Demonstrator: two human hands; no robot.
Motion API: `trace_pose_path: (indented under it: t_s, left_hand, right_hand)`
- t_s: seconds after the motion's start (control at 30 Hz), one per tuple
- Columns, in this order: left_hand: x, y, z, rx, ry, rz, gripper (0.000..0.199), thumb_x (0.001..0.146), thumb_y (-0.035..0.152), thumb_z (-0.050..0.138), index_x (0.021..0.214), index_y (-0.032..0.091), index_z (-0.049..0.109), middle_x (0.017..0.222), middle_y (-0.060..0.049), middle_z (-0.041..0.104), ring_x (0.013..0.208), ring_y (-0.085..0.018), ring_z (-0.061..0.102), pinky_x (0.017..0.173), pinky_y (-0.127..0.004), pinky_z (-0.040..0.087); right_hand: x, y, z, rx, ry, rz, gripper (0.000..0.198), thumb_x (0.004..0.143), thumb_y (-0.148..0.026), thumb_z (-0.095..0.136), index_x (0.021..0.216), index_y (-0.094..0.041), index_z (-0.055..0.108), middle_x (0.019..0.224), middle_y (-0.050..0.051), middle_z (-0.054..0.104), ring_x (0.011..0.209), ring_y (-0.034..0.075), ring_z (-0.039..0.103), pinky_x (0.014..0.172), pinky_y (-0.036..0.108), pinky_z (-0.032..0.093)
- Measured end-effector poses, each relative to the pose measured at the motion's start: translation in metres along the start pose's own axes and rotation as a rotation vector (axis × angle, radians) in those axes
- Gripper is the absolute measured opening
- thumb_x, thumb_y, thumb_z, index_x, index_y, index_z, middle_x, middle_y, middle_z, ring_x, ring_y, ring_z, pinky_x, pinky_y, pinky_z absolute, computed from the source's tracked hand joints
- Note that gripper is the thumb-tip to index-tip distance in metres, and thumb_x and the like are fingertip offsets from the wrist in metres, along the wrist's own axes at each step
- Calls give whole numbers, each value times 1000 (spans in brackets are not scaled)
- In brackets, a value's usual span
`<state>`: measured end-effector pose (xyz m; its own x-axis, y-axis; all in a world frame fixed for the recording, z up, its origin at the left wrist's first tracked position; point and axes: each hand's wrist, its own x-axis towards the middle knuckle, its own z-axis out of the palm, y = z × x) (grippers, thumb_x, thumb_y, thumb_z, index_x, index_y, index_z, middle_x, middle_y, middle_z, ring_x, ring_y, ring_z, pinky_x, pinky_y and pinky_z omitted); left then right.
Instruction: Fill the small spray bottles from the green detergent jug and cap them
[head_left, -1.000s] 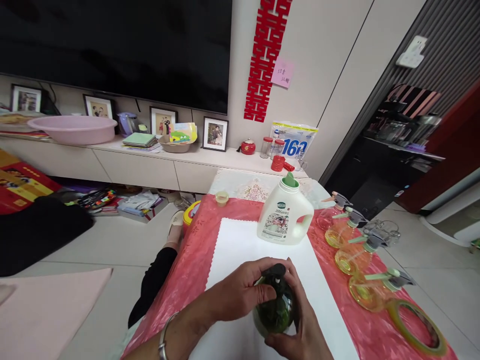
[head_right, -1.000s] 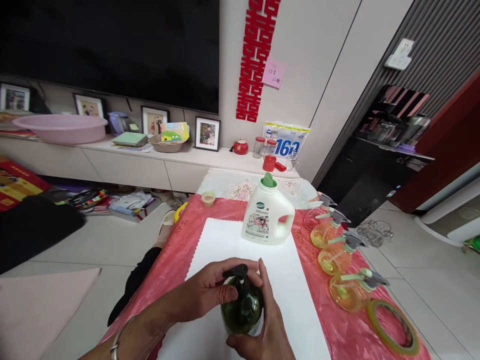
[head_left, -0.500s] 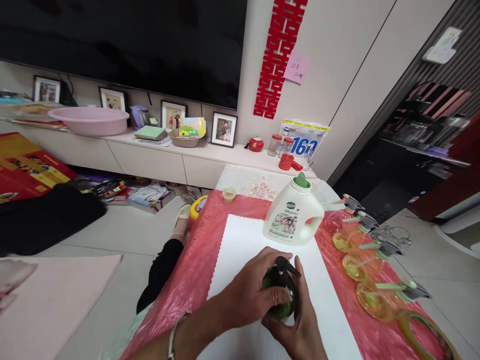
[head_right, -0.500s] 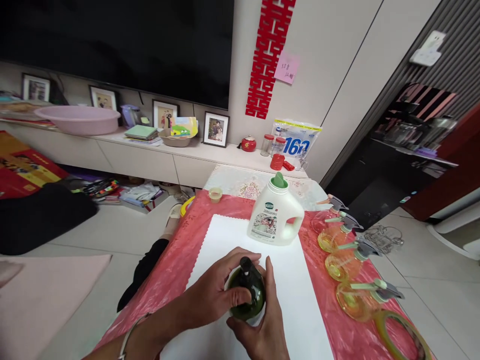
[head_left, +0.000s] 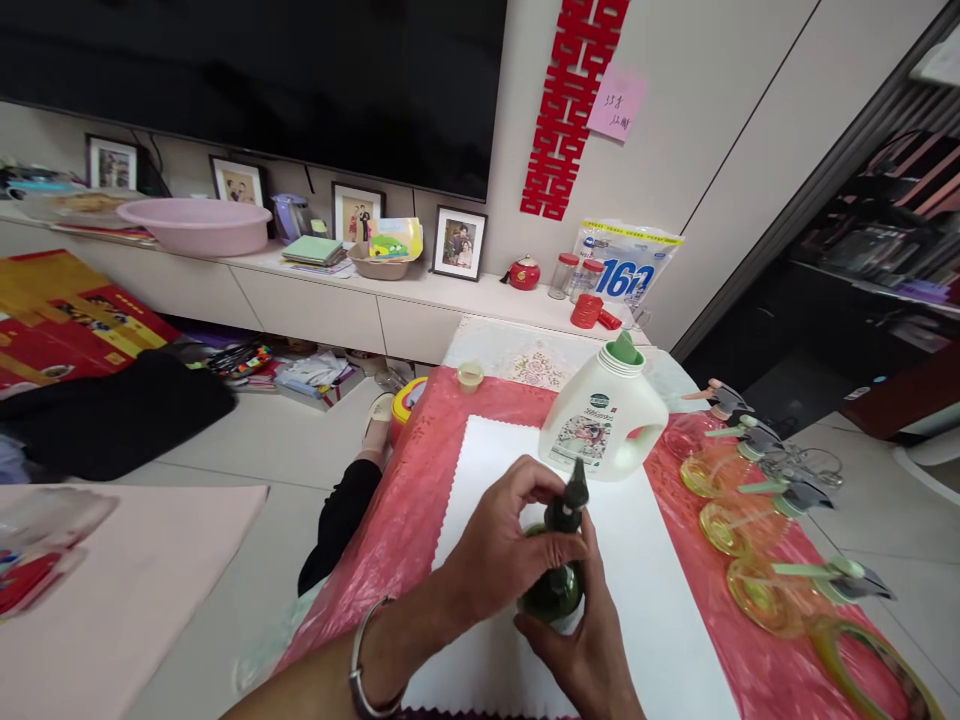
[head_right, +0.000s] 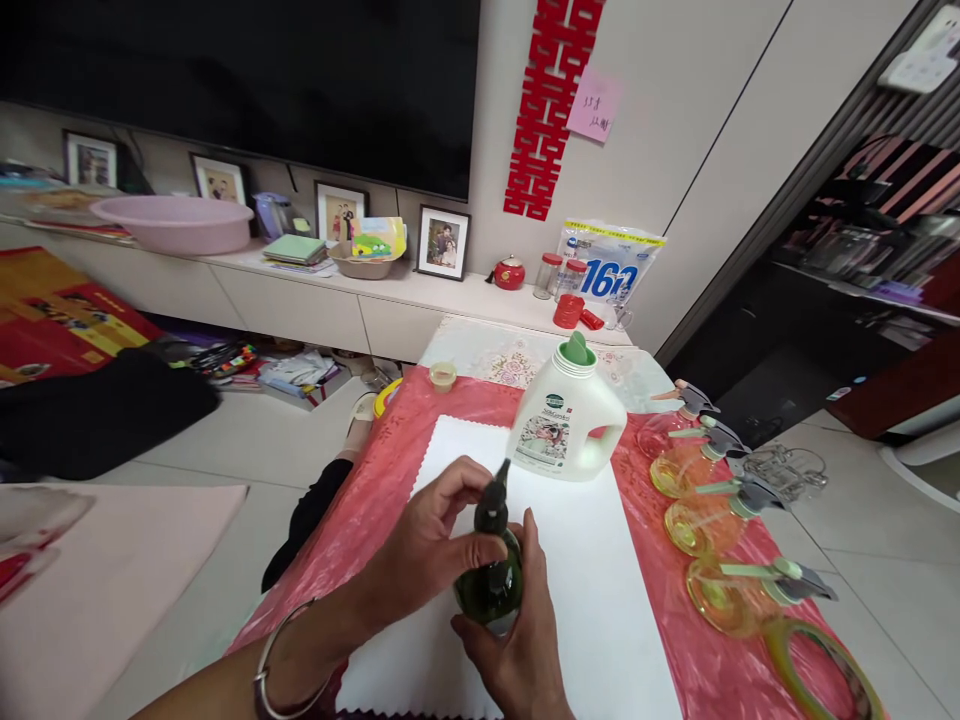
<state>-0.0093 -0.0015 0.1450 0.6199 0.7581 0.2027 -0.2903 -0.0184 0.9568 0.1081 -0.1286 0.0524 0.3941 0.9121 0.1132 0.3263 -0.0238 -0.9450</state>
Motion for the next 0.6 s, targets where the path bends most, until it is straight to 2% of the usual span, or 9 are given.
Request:
trace_pose_path:
  t_s: [0.1, 0.17, 0.23, 0.3, 0.4, 0.47, 0.6]
  left_hand:
    - [14, 6, -15, -177, 164, -14, 37, 71, 32, 87, 97, 18, 65, 89, -1, 66, 83, -14, 60, 78, -29, 50]
    - [28, 6, -31, -273, 356, 37, 36, 72, 35, 87, 96, 18, 65, 91, 0, 68, 81, -12, 61, 76, -26, 51]
    - [42, 0, -49, -341, 444, 83, 38, 73, 38, 86, 97, 18, 64, 89, 1, 68, 75, -10, 61, 73, -25, 52]
    - [56, -15, -65, -382, 503, 89, 42, 70, 39, 88, 95, 18, 64, 86, 2, 67, 72, -9, 60, 73, -25, 53]
    - [70, -50, -79, -404, 609, 2, 49, 61, 42, 93, 90, 18, 61, 81, 3, 65, 71, -9, 60, 75, -26, 55]
    - [76, -75, -82, -385, 636, -57, 53, 57, 47, 93, 88, 17, 62, 86, 2, 65, 76, -11, 62, 77, -29, 55]
    - [84, -113, -78, -378, 634, -81, 58, 53, 54, 92, 83, 16, 60, 80, 1, 64, 75, -13, 62, 74, -30, 54]
  right_hand:
    - [-8, 5, -3, -85, 19, 65, 109, 80, -38, 71, 166, -22, 6, 153, 9, 32, 144, 29, 34, 125, 45, 31]
    - [-14, 6, -8, -114, 28, 101, 111, 81, -40, 72, 167, -23, 4, 152, 8, 33, 144, 28, 34, 125, 45, 31]
    - [-18, 5, -14, -122, 48, 112, 110, 82, -42, 71, 167, -24, 3, 152, 7, 34, 143, 28, 36, 124, 44, 34]
    - [-20, 2, -21, -118, 77, 117, 108, 85, -46, 71, 167, -26, 4, 151, 7, 35, 141, 27, 39, 123, 44, 36]
    - [-18, -8, -34, -120, 159, 136, 108, 85, -54, 74, 167, -26, 8, 151, 7, 35, 139, 29, 40, 123, 47, 34]
    - [-12, -18, -48, -142, 225, 141, 111, 83, -59, 76, 167, -26, 11, 152, 7, 34, 140, 32, 39, 123, 49, 34]
    - [10, -43, -83, -258, 336, 81, 113, 80, -67, 77, 167, -29, 16, 152, 7, 35, 138, 34, 41, 117, 51, 41]
